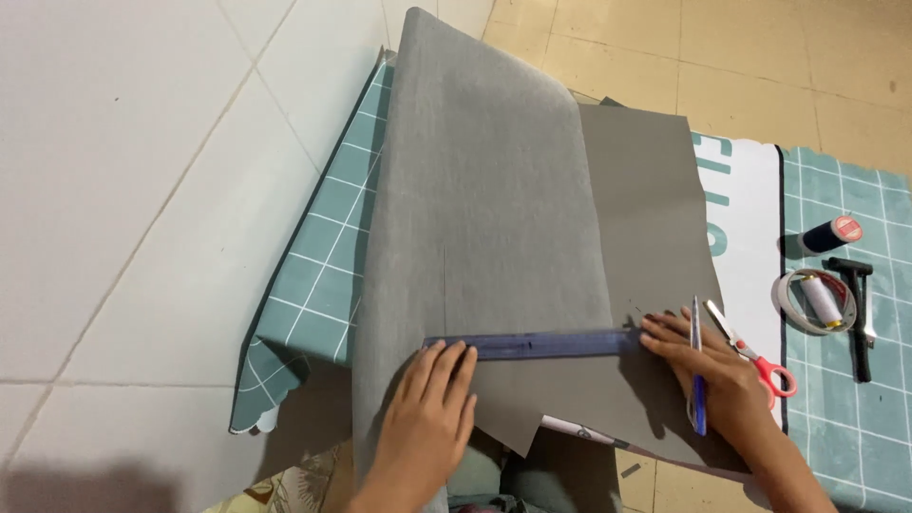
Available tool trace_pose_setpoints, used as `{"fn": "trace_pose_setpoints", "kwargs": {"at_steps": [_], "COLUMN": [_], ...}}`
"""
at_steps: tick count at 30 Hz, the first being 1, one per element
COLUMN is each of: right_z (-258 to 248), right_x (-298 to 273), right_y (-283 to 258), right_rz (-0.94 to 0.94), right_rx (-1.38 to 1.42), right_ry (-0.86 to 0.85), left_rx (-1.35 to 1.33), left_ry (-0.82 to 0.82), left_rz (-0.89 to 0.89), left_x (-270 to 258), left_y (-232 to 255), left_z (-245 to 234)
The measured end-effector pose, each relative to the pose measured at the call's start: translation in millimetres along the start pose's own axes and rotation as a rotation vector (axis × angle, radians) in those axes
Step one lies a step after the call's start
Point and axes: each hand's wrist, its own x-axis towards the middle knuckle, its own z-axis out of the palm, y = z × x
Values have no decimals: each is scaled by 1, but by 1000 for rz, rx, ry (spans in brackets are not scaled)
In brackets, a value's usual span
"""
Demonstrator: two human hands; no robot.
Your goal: The person is using a ruler and a pen to draw straight lines on a piece of grey leather material on a workbench.
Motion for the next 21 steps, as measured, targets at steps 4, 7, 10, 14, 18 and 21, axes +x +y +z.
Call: {"fn": "trace_pose_setpoints", "kwargs": {"at_steps": [4,7,10,14,18,21], "right_z": [-4,-6,-1,0,-3,-5], "right_x": [-12,-21,-28,-28,-25,-23], "right_y": [-11,-6,2,-7,-15,-17], "right_rz": [55,55,42,58,141,208], "right_rx": [-25,-34,7,-47,-7,-22], "right_ry": [-41,-96,-78,-35,-13,-4], "left_rx": [29,45,-22,-16,-4,133], "left_ry": [68,74,91,118,137,163], "left_rz": [-8,-27,-45,-36,-34,-223], "left_x": [-11,-14,-13,-12,-15,-17], "left_y": [13,17,20,19,13,3], "left_z": [5,13,9,8,7,3]}}
